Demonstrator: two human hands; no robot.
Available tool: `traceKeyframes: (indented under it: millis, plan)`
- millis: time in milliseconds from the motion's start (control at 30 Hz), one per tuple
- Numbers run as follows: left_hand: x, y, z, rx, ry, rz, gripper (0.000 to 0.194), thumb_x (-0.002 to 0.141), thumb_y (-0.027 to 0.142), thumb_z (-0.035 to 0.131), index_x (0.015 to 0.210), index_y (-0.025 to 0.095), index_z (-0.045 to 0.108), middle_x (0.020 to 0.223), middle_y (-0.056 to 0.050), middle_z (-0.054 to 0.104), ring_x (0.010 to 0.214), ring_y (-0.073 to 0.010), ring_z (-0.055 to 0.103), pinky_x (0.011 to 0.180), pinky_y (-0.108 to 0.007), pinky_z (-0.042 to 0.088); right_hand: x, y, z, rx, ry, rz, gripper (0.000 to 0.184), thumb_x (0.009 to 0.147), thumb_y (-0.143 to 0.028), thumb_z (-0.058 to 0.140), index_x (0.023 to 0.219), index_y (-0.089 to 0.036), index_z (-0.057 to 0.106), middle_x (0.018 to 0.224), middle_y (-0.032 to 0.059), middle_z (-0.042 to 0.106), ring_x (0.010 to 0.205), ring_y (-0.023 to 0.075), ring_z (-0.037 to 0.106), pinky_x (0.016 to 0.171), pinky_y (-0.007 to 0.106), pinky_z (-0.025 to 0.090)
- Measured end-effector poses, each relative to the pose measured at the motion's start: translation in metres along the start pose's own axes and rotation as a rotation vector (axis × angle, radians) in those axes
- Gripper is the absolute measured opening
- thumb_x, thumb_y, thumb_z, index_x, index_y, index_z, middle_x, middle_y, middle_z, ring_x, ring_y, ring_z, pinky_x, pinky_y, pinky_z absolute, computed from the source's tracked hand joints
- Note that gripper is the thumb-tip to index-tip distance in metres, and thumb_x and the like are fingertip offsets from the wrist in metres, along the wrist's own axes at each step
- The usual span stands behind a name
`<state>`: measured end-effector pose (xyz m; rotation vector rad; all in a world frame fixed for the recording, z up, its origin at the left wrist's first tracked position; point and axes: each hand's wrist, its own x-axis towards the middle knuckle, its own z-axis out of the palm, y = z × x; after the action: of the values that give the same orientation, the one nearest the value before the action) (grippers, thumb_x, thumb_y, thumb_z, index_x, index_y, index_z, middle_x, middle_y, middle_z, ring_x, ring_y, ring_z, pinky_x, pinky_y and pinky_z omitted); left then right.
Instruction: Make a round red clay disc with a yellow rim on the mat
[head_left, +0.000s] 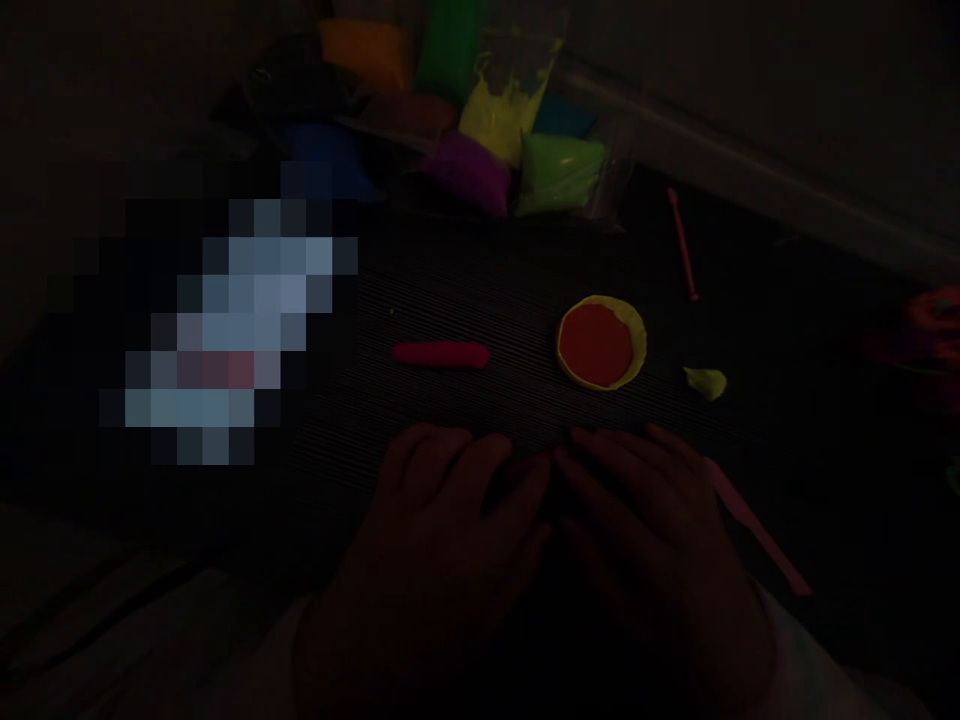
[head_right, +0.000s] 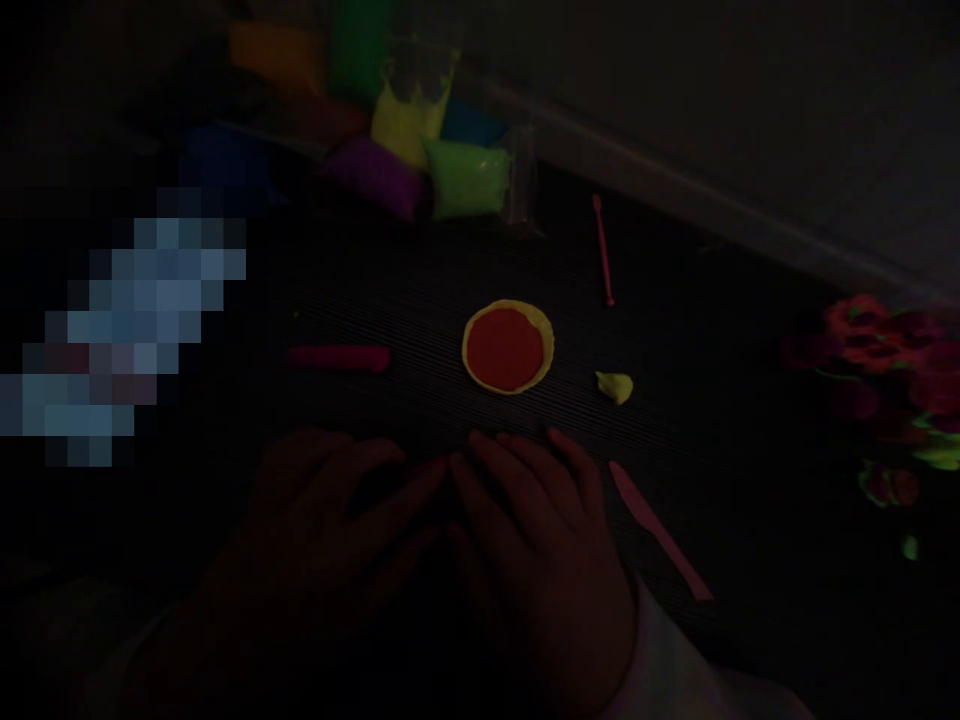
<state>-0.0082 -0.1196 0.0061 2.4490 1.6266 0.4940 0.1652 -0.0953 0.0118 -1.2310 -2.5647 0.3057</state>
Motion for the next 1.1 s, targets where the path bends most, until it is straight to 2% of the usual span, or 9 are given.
traceKeyframes:
  millis: [867,1100]
  plan:
    - [-0.003,-0.001,-0.0009,-0.012,0.031,-0.009,0.026,0.079,0.029,0.048,0.101,0.021,0.058,0.095,-0.006,0.051,0.086,-0.0199,0.044,0.078,-0.04,0.039,0.0016,-0.0066,0.0023,-0.054,0.021,-0.013,0.025,0.079,-0.024,0.047,0.101,-0.017,0.058,0.107,0.0077,0.06,0.097,0.0225,0.052,0.09,0.049,0.034]
    - [-0.0024,-0.0009,-0.0026,-0.022,0.015,-0.016,0.026,0.079,0.029,0.048,0.102,0.021,0.058,0.094,-0.006,0.052,0.085,-0.0204,0.044,0.078,-0.041,0.038,-0.0002,-0.0058,0.0017,-0.012,0.039,-0.014,0.026,0.078,-0.02,0.049,0.102,-0.013,0.056,0.106,0.01,0.059,0.099,0.0226,0.051,0.091,0.048,0.034]
